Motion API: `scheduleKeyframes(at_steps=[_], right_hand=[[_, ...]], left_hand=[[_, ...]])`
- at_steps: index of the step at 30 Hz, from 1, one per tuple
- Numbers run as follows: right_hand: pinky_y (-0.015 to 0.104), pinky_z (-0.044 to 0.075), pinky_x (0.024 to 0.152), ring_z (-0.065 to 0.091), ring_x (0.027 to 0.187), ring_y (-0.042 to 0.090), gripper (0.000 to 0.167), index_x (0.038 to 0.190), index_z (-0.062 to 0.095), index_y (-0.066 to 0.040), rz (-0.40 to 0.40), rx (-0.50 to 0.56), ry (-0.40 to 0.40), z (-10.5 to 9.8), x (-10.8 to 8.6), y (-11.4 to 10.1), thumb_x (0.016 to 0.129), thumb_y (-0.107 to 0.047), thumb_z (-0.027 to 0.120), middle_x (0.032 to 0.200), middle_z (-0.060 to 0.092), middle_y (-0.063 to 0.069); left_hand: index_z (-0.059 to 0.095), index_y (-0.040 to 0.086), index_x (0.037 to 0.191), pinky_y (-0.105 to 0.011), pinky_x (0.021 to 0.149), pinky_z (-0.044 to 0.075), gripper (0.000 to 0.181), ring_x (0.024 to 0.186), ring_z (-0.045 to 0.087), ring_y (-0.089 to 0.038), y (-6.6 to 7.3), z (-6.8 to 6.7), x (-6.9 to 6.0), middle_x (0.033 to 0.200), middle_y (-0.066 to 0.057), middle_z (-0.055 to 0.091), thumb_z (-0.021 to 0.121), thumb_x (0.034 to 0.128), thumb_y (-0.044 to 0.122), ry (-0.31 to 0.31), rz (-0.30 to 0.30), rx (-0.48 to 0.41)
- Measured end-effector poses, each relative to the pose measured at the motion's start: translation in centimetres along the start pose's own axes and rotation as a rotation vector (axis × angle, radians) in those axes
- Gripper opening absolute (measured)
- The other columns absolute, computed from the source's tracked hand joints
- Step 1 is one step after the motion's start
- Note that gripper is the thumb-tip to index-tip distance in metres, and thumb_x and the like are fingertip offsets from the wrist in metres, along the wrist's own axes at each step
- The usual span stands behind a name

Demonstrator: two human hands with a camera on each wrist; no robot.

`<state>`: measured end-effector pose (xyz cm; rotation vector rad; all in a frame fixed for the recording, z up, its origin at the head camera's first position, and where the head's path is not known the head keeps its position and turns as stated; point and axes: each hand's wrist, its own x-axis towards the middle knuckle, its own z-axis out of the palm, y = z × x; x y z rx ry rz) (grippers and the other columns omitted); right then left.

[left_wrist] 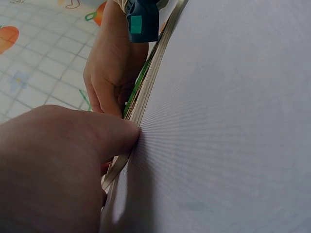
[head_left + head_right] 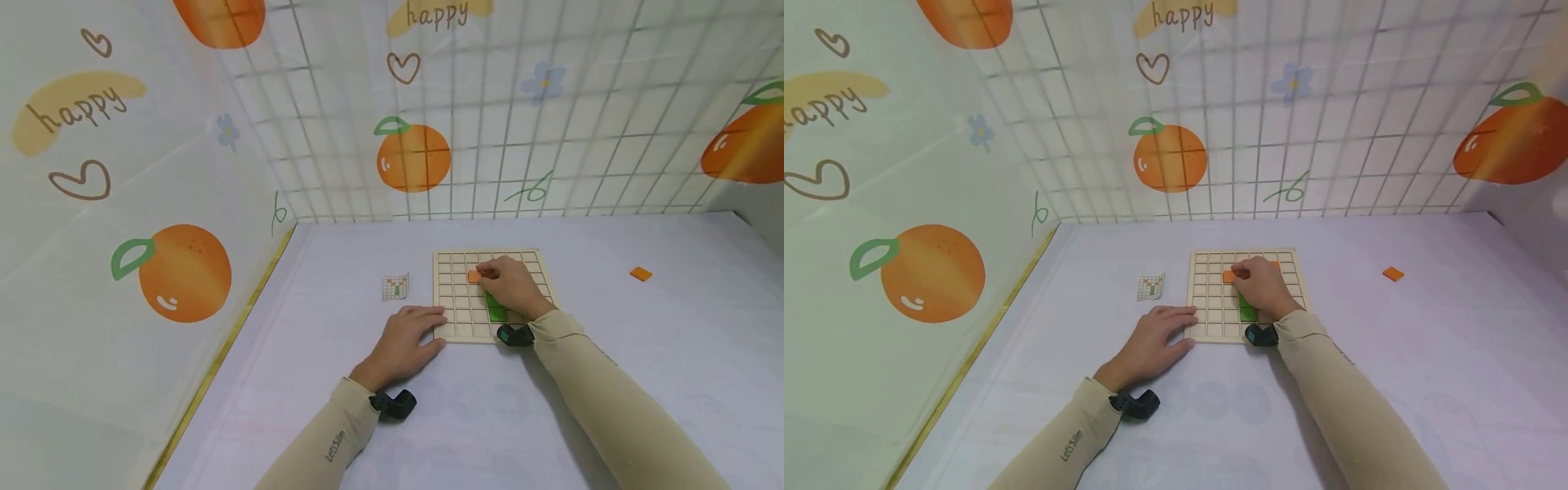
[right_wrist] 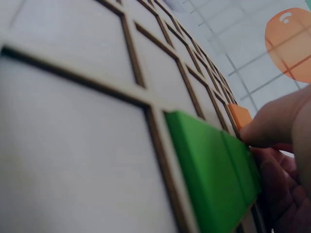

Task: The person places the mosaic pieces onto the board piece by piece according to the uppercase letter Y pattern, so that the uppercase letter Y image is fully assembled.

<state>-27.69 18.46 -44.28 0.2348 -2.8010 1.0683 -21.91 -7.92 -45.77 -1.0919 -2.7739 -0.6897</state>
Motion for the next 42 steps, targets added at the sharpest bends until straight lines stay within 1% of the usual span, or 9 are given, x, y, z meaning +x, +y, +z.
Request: scheduleKeyframes(at_steps=[12,16,19,21,25,29,34,37,42], right_hand=[[0.048,0.050,0.090,0.061,0.106,0.033,0.032,0.125,0.068,0.002,0.009,0.008,0.016,0.0,0.0,0.1,0.096,-0.011,0.062,0.117,0.064,0.019],[0.049,0.048,0.092,0.059,0.110,0.033,0.033,0.128,0.067,-0.001,0.041,0.080,0.001,-0.3,-0.2,0.5,0.100,-0.017,0.058,0.123,0.064,0.018],[0.046,0.049,0.090,0.061,0.108,0.032,0.035,0.130,0.065,-0.002,0.074,0.192,0.007,-0.8,-0.5,0.7,0.102,-0.021,0.055,0.125,0.064,0.018],[0.043,0.052,0.085,0.064,0.103,0.030,0.036,0.131,0.063,-0.002,0.087,0.272,0.026,-1.1,-0.7,0.8,0.103,-0.021,0.054,0.123,0.065,0.018],[0.035,0.057,0.078,0.066,0.098,0.032,0.035,0.131,0.061,0.002,0.072,0.416,0.086,-1.9,-1.2,0.6,0.103,-0.020,0.055,0.118,0.065,0.023],[0.028,0.057,0.076,0.066,0.100,0.033,0.035,0.128,0.063,0.001,0.072,0.473,0.141,-2.6,-1.8,0.9,0.103,-0.022,0.058,0.116,0.066,0.021],[0.032,0.057,0.077,0.064,0.102,0.035,0.037,0.129,0.061,0.004,0.103,0.544,0.191,-3.6,-2.5,1.6,0.104,-0.023,0.056,0.117,0.065,0.025],[0.031,0.057,0.077,0.065,0.099,0.030,0.038,0.130,0.060,0.005,0.116,0.572,0.220,-4.5,-2.9,2.2,0.104,-0.022,0.055,0.117,0.065,0.026],[0.026,0.056,0.075,0.066,0.094,0.017,0.039,0.131,0.060,0.004,0.140,0.549,0.274,-6.3,-3.7,3.7,0.104,-0.024,0.055,0.114,0.067,0.019]], left_hand=[[0.064,0.017,0.136,-0.046,0.108,0.036,0.041,0.135,0.042,-0.019,0.0,0.0,0.2,0.149,0.010,0.050,0.062,0.0981,0.033,-0.018,-0.003,-0.013],[0.064,0.017,0.136,-0.047,0.107,0.036,0.040,0.135,0.043,-0.020,0.1,0.0,0.2,0.149,0.009,0.050,0.061,0.0983,0.032,-0.019,0.001,-0.013],[0.064,0.017,0.136,-0.047,0.107,0.036,0.040,0.135,0.043,-0.020,0.1,0.0,0.2,0.149,0.009,0.051,0.061,0.0983,0.032,-0.020,0.000,-0.015],[0.064,0.017,0.136,-0.048,0.107,0.036,0.041,0.135,0.043,-0.020,0.1,0.1,0.1,0.148,0.008,0.051,0.061,0.0983,0.033,-0.022,-0.001,-0.018],[0.063,0.018,0.136,-0.048,0.107,0.036,0.041,0.136,0.042,-0.020,0.0,0.1,0.1,0.149,0.009,0.050,0.061,0.0984,0.033,-0.021,-0.006,-0.010],[0.063,0.018,0.137,-0.048,0.107,0.036,0.041,0.136,0.041,-0.021,-0.1,0.1,0.0,0.149,0.009,0.050,0.061,0.0987,0.033,-0.018,-0.013,-0.006],[0.063,0.017,0.136,-0.049,0.107,0.036,0.041,0.136,0.042,-0.022,0.2,-0.2,-0.1,0.149,0.007,0.051,0.061,0.0984,0.032,-0.013,-0.017,-0.021],[0.063,0.016,0.136,-0.049,0.107,0.036,0.041,0.136,0.042,-0.022,0.3,-0.3,-0.1,0.149,0.007,0.051,0.061,0.0984,0.032,-0.016,-0.021,-0.022],[0.064,0.016,0.136,-0.050,0.107,0.036,0.041,0.136,0.042,-0.023,0.3,-0.1,0.0,0.149,0.007,0.050,0.061,0.0982,0.032,-0.017,-0.017,-0.022]])
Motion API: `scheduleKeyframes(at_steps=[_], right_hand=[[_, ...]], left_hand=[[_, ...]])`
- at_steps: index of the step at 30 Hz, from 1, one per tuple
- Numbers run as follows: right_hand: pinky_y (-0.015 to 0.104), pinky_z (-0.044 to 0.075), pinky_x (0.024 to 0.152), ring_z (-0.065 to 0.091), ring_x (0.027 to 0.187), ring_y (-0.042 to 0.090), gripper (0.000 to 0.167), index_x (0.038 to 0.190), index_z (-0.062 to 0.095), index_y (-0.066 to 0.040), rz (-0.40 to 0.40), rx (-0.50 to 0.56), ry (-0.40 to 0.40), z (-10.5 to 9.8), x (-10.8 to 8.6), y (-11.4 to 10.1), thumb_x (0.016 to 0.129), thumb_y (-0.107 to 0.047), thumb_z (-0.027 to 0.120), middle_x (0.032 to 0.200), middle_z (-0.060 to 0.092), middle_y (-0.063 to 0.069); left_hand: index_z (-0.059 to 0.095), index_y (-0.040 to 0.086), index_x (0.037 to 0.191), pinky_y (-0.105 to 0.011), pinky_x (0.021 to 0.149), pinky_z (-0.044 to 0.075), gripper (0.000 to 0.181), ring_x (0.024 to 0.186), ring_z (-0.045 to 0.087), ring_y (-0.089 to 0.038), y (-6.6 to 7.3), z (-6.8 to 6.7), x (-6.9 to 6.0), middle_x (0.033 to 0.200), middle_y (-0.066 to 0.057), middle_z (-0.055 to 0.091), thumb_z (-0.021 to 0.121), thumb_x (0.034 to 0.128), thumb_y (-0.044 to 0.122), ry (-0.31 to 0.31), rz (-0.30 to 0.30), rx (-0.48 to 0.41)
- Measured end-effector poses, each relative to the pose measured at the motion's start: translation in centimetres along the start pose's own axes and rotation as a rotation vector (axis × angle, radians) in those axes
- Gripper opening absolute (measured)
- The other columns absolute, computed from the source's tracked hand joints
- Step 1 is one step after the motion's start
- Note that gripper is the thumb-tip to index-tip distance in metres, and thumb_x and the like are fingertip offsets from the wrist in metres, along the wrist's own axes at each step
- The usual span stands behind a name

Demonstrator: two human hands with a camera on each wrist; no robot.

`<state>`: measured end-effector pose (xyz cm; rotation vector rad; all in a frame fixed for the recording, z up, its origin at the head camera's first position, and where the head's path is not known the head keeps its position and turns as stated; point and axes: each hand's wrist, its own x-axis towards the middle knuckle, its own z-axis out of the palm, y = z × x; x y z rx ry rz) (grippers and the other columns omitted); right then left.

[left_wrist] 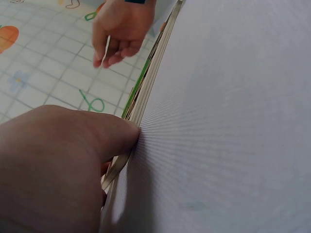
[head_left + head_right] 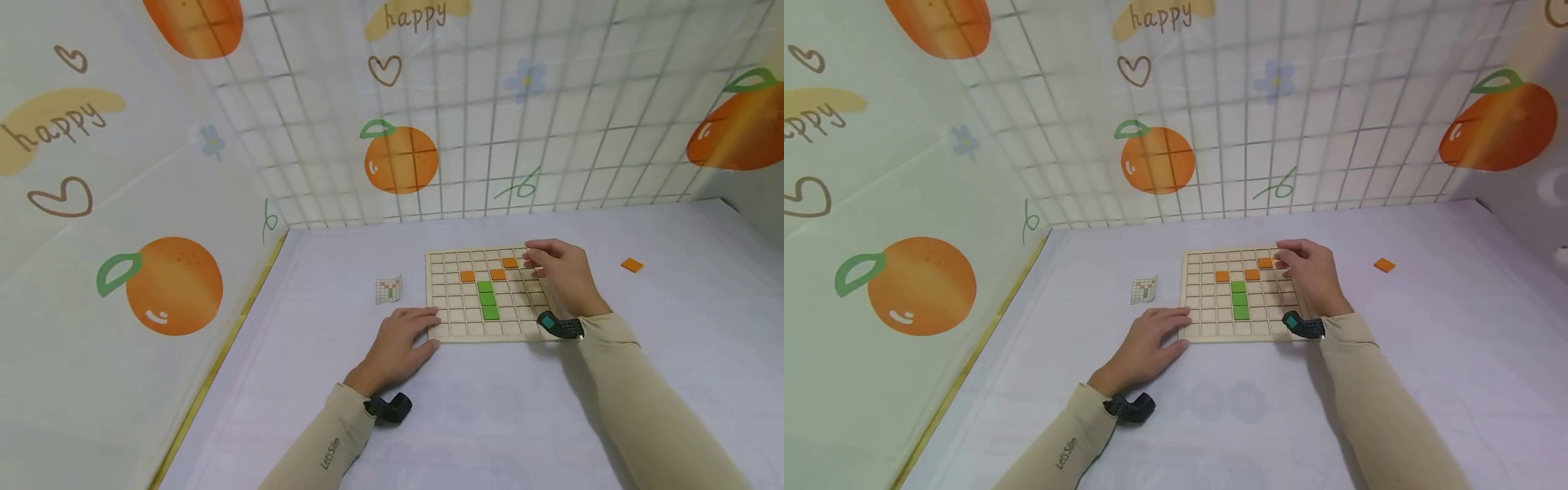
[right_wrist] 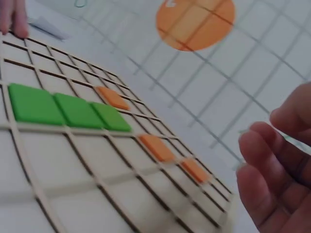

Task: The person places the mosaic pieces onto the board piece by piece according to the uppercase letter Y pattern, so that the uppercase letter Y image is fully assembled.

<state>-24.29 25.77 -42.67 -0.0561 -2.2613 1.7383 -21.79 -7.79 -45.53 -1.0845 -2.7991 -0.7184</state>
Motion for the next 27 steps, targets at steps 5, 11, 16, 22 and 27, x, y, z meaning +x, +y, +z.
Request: scheduleKeyframes(at_steps=[5,11,16,22,27], right_hand=[[0.022,0.056,0.075,0.065,0.091,0.008,0.044,0.133,0.058,0.004,0.047,-0.030,0.059,-3.1,-0.5,0.5,0.103,-0.029,0.056,0.110,0.068,0.006],[0.020,0.055,0.074,0.066,0.089,0.003,0.041,0.131,0.059,0.001,0.100,-0.040,0.121,-6.5,-1.0,1.3,0.102,-0.028,0.058,0.099,0.069,-0.011],[0.019,0.055,0.074,0.066,0.088,0.000,0.038,0.129,0.059,-0.005,0.163,-0.028,0.169,-8.9,-1.1,2.2,0.101,-0.031,0.060,0.096,0.068,-0.017],[0.018,0.055,0.073,0.066,0.089,0.001,0.043,0.130,0.058,-0.004,0.184,-0.067,0.184,-10.9,-1.3,3.0,0.099,-0.034,0.062,0.099,0.067,-0.014],[0.014,0.052,0.069,0.063,0.084,0.002,0.044,0.134,0.058,-0.005,0.236,-0.164,0.260,-12.3,-1.6,3.6,0.100,-0.034,0.058,0.101,0.063,-0.014]], left_hand=[[0.063,0.016,0.136,-0.050,0.107,0.036,0.041,0.136,0.042,-0.023,-0.1,0.2,0.1,0.149,0.007,0.050,0.061,0.0987,0.032,0.003,0.013,0.006],[0.064,0.017,0.136,-0.049,0.107,0.035,0.041,0.135,0.042,-0.022,-0.4,0.0,-0.1,0.148,0.008,0.051,0.062,0.0983,0.032,0.011,0.003,0.011],[0.063,0.017,0.136,-0.049,0.107,0.035,0.041,0.136,0.042,-0.021,-0.4,-0.1,-0.1,0.149,0.008,0.050,0.062,0.0984,0.033,0.007,0.012,-0.008],[0.064,0.016,0.136,-0.049,0.107,0.035,0.041,0.135,0.042,-0.021,-0.2,0.1,-0.1,0.148,0.007,0.051,0.063,0.0980,0.031,0.017,0.017,-0.023],[0.064,0.015,0.135,-0.048,0.107,0.035,0.041,0.135,0.043,-0.021,-0.2,0.2,-0.1,0.148,0.007,0.052,0.063,0.0977,0.031,0.025,0.022,-0.018]])
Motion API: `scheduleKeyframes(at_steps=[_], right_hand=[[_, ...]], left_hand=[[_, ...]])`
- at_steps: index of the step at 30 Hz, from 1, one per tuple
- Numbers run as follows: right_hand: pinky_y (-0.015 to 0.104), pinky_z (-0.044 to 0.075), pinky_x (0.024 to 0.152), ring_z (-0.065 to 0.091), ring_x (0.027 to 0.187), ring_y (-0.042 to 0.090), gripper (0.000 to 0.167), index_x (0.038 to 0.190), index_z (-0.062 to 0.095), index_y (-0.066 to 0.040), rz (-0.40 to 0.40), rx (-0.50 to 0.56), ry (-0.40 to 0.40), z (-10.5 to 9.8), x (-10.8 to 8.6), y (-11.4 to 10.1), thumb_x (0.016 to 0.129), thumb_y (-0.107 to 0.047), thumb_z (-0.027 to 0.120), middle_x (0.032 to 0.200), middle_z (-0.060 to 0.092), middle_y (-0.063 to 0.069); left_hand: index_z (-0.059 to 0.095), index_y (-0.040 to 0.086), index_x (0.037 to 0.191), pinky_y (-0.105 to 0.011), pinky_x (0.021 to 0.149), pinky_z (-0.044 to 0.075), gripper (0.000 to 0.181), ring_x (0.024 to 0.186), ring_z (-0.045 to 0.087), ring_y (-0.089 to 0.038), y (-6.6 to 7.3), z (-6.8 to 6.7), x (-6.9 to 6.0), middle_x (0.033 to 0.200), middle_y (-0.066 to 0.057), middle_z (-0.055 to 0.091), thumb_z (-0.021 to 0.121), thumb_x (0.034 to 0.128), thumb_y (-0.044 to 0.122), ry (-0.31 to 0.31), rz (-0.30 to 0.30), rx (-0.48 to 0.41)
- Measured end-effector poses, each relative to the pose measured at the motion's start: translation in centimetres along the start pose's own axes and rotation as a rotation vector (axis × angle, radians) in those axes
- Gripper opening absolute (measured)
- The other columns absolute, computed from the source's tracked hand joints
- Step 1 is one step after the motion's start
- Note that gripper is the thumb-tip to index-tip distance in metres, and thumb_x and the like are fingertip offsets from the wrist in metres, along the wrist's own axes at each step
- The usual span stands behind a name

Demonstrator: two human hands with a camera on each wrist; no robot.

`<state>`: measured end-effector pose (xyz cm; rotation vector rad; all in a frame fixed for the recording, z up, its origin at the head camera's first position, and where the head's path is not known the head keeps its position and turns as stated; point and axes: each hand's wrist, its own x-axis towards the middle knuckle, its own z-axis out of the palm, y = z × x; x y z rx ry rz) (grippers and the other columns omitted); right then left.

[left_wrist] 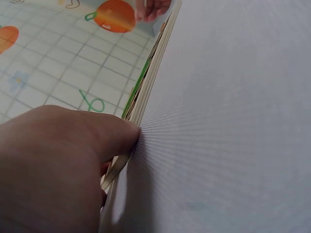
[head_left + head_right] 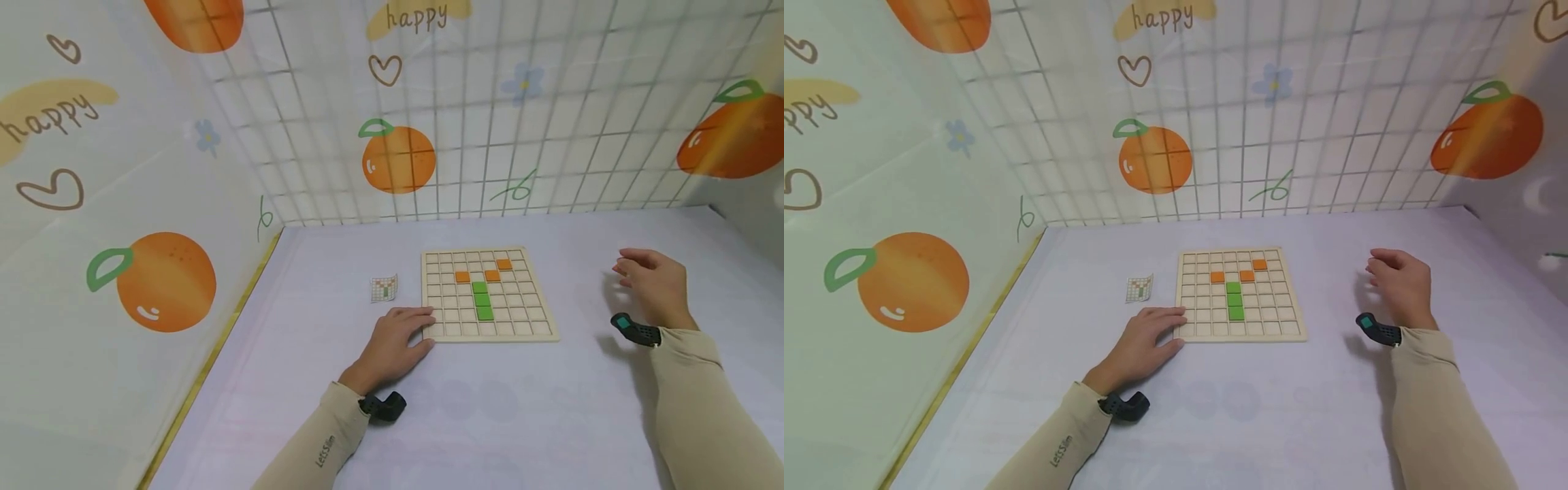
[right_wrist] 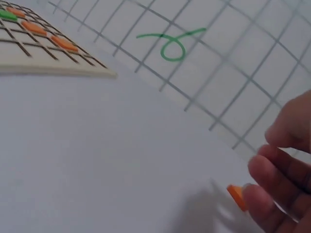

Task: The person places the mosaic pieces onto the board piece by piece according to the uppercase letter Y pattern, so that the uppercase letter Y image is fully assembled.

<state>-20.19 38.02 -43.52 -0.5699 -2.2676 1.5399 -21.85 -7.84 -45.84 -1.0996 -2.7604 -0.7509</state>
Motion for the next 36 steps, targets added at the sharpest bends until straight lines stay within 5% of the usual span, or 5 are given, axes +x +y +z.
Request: scheduleKeyframes(at_steps=[10,17,26,31,36], right_hand=[[0.015,0.045,0.065,0.053,0.086,0.010,0.056,0.145,0.052,-0.003,0.069,-0.212,0.071,-1.4,0.8,1.5,0.100,-0.037,0.051,0.123,0.058,0.008],[0.033,0.041,0.077,0.047,0.120,0.042,0.056,0.146,0.046,0.005,0.022,-0.355,0.007,-0.6,1.3,2.0,0.102,-0.030,0.046,0.137,0.052,0.030],[0.048,0.040,0.086,0.046,0.122,0.050,0.052,0.136,0.054,0.010,-0.037,-0.446,-0.003,-0.5,1.3,1.9,0.097,-0.025,0.050,0.130,0.056,0.034],[0.058,0.036,0.099,0.042,0.126,0.052,0.050,0.131,0.057,0.011,0.017,-0.463,0.038,0.1,1.2,1.4,0.096,-0.022,0.048,0.133,0.053,0.035],[0.055,0.039,0.089,0.045,0.118,0.051,0.047,0.128,0.057,0.012,0.007,-0.491,0.042,0.2,1.3,1.5,0.097,-0.021,0.049,0.128,0.054,0.036]], left_hand=[[0.065,0.016,0.134,-0.051,0.107,0.035,0.040,0.134,0.043,-0.023,0.0,0.0,0.1,0.147,0.006,0.052,0.062,0.0973,0.031,0.004,-0.015,0.001],[0.065,0.017,0.134,-0.050,0.107,0.035,0.040,0.134,0.043,-0.021,0.0,0.3,0.1,0.147,0.009,0.052,0.062,0.0973,0.033,-0.002,-0.032,-0.004],[0.065,0.017,0.134,-0.050,0.105,0.036,0.040,0.134,0.043,-0.021,-0.1,0.4,-0.4,0.148,0.009,0.051,0.063,0.0974,0.033,-0.004,-0.026,-0.001],[0.064,0.016,0.135,-0.049,0.105,0.037,0.041,0.133,0.044,-0.020,-0.3,0.4,-0.3,0.148,0.008,0.051,0.062,0.0976,0.033,0.008,-0.001,0.012],[0.064,0.016,0.135,-0.049,0.106,0.036,0.041,0.134,0.043,-0.020,-0.1,0.2,0.0,0.148,0.007,0.051,0.062,0.0977,0.031,-0.006,0.000,0.013]])
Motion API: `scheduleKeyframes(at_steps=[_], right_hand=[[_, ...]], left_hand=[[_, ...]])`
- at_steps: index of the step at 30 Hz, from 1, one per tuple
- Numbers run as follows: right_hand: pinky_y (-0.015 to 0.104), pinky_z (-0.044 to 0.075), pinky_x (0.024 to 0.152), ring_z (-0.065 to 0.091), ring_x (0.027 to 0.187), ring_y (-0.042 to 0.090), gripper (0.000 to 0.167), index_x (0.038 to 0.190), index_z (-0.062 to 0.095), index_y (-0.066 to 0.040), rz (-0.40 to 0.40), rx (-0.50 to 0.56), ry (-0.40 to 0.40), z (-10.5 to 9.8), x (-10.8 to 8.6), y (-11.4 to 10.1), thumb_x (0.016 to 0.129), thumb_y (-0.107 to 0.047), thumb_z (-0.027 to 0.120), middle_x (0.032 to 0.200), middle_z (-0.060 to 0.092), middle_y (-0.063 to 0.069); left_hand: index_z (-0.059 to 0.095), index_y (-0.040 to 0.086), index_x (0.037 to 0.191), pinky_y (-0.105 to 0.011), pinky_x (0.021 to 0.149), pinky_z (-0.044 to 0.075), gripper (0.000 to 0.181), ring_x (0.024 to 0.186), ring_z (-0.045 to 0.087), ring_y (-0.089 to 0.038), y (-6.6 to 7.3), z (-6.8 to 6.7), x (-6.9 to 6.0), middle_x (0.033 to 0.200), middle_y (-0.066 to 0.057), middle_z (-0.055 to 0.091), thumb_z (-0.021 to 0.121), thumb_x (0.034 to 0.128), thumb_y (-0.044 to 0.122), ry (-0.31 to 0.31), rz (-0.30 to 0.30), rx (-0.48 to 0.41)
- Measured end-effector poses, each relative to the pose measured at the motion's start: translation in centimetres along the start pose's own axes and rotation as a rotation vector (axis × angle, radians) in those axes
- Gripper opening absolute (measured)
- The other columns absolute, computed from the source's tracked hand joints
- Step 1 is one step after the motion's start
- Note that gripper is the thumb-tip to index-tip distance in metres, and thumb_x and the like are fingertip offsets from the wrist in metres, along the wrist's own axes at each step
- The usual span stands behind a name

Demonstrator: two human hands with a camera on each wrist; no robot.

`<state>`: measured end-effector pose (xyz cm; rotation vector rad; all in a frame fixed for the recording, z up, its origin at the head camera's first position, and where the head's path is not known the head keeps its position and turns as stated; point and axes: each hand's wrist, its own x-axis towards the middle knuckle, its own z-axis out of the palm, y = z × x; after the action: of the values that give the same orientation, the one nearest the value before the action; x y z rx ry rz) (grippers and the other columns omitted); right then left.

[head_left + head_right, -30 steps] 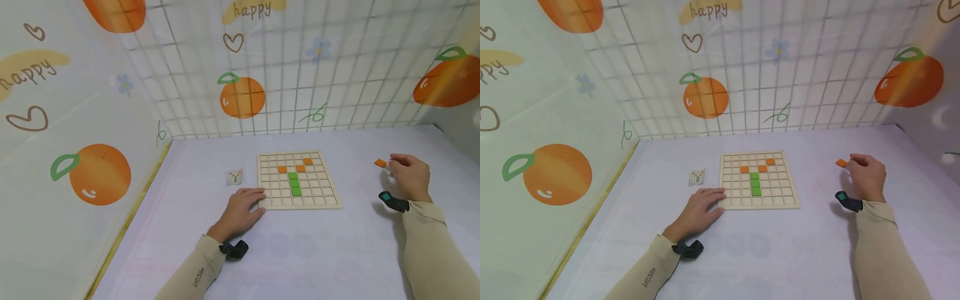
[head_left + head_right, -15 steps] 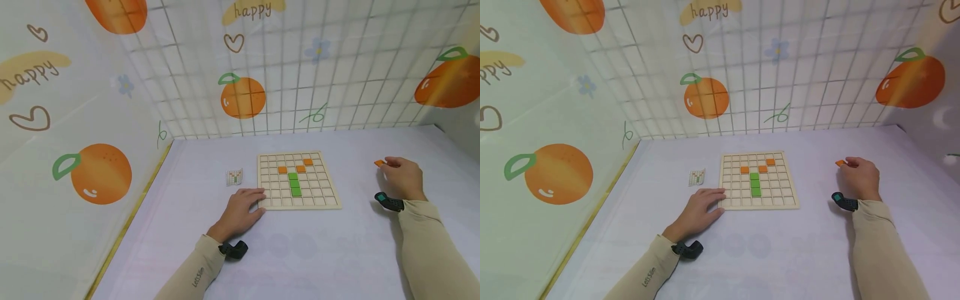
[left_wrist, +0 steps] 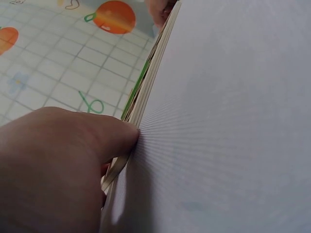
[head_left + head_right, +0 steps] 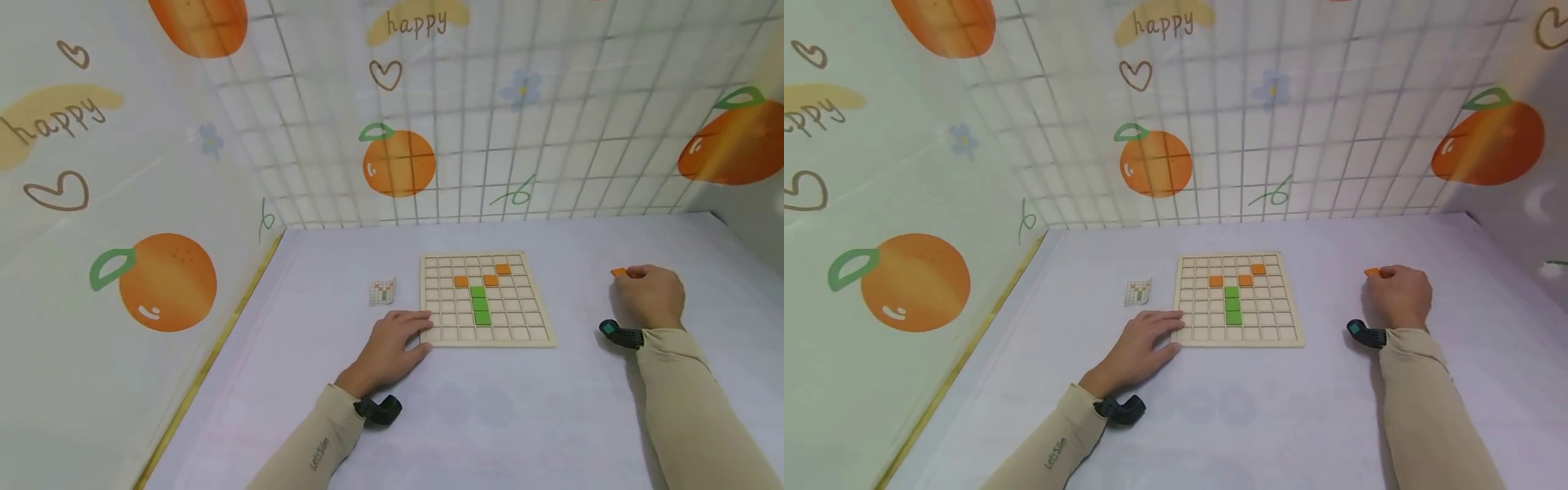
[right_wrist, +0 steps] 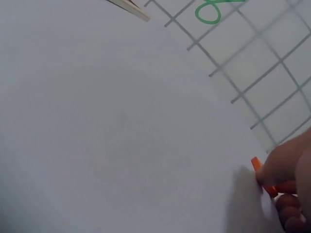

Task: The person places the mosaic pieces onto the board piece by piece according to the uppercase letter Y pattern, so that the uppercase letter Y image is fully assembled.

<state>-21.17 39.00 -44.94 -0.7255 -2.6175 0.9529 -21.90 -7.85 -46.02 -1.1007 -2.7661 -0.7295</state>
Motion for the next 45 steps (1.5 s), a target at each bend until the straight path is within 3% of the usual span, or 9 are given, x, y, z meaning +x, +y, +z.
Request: scheduleKeyframes(at_steps=[5,13,19,27,31,35,42,45], right_hand=[[0.043,0.038,0.074,0.047,0.113,0.050,0.048,0.128,0.056,0.013,0.016,-0.014,-0.004,-0.3,-0.3,0.6,0.095,-0.022,0.050,0.127,0.053,0.036],[0.049,0.039,0.080,0.044,0.116,0.049,0.049,0.132,0.053,0.012,0.073,0.000,-0.015,0.1,-0.3,0.5,0.096,-0.022,0.051,0.130,0.051,0.034],[0.043,0.036,0.075,0.045,0.111,0.049,0.052,0.137,0.048,0.012,0.062,0.042,0.008,0.4,-0.2,0.7,0.094,-0.017,0.053,0.126,0.050,0.032],[0.038,0.036,0.073,0.048,0.112,0.045,0.049,0.136,0.053,0.007,0.045,0.107,0.029,0.2,-0.1,0.4,0.094,-0.019,0.051,0.128,0.053,0.030],[0.026,0.044,0.071,0.058,0.102,0.028,0.050,0.138,0.054,0.004,0.062,0.211,0.032,0.3,-0.1,-0.2,0.097,-0.024,0.053,0.131,0.056,0.025],[0.016,0.052,0.064,0.064,0.076,0.002,0.049,0.139,0.052,0.002,0.066,0.368,0.009,0.6,0.1,-0.8,0.100,-0.027,0.054,0.127,0.057,0.017],[0.017,0.055,0.067,0.067,0.075,0.001,0.015,0.114,0.059,-0.019,0.074,0.632,-0.058,1.7,0.1,-2.0,0.100,-0.022,0.058,0.103,0.058,-0.006],[0.017,0.055,0.068,0.068,0.077,0.005,0.018,0.117,0.059,-0.016,0.062,0.727,-0.094,2.3,-0.2,-3.0,0.100,-0.019,0.059,0.104,0.059,-0.004]], left_hand=[[0.063,0.017,0.137,-0.047,0.109,0.034,0.041,0.136,0.042,-0.018,0.1,-0.2,0.5,0.150,0.009,0.049,0.060,0.0988,0.033,-0.032,-0.002,0.011],[0.063,0.018,0.136,-0.046,0.109,0.034,0.041,0.136,0.042,-0.017,0.0,0.3,0.5,0.149,0.010,0.049,0.061,0.0980,0.033,-0.036,-0.016,0.007],[0.063,0.018,0.136,-0.047,0.109,0.034,0.041,0.136,0.041,-0.018,0.0,0.6,0.2,0.150,0.011,0.048,0.062,0.0980,0.033,-0.038,-0.013,-0.008],[0.064,0.018,0.136,-0.046,0.108,0.034,0.041,0.136,0.041,-0.017,0.1,0.4,0.6,0.149,0.010,0.049,0.062,0.0980,0.034,-0.020,0.002,0.006],[0.064,0.018,0.136,-0.047,0.108,0.034,0.041,0.135,0.042,-0.018,0.2,0.4,0.6,0.149,0.009,0.050,0.062,0.0979,0.034,-0.034,-0.006,0.000],[0.063,0.018,0.136,-0.047,0.108,0.034,0.041,0.136,0.041,-0.018,0.3,0.2,0.7,0.150,0.009,0.049,0.061,0.0984,0.034,-0.032,-0.009,-0.005],[0.063,0.018,0.136,-0.046,0.107,0.035,0.041,0.136,0.040,-0.016,0.1,0.1,0.2,0.150,0.011,0.049,0.062,0.0976,0.034,-0.019,-0.027,-0.012],[0.064,0.018,0.136,-0.047,0.107,0.035,0.041,0.136,0.041,-0.017,-0.2,-0.1,0.0,0.149,0.010,0.049,0.062,0.0976,0.033,-0.009,-0.026,-0.014]])
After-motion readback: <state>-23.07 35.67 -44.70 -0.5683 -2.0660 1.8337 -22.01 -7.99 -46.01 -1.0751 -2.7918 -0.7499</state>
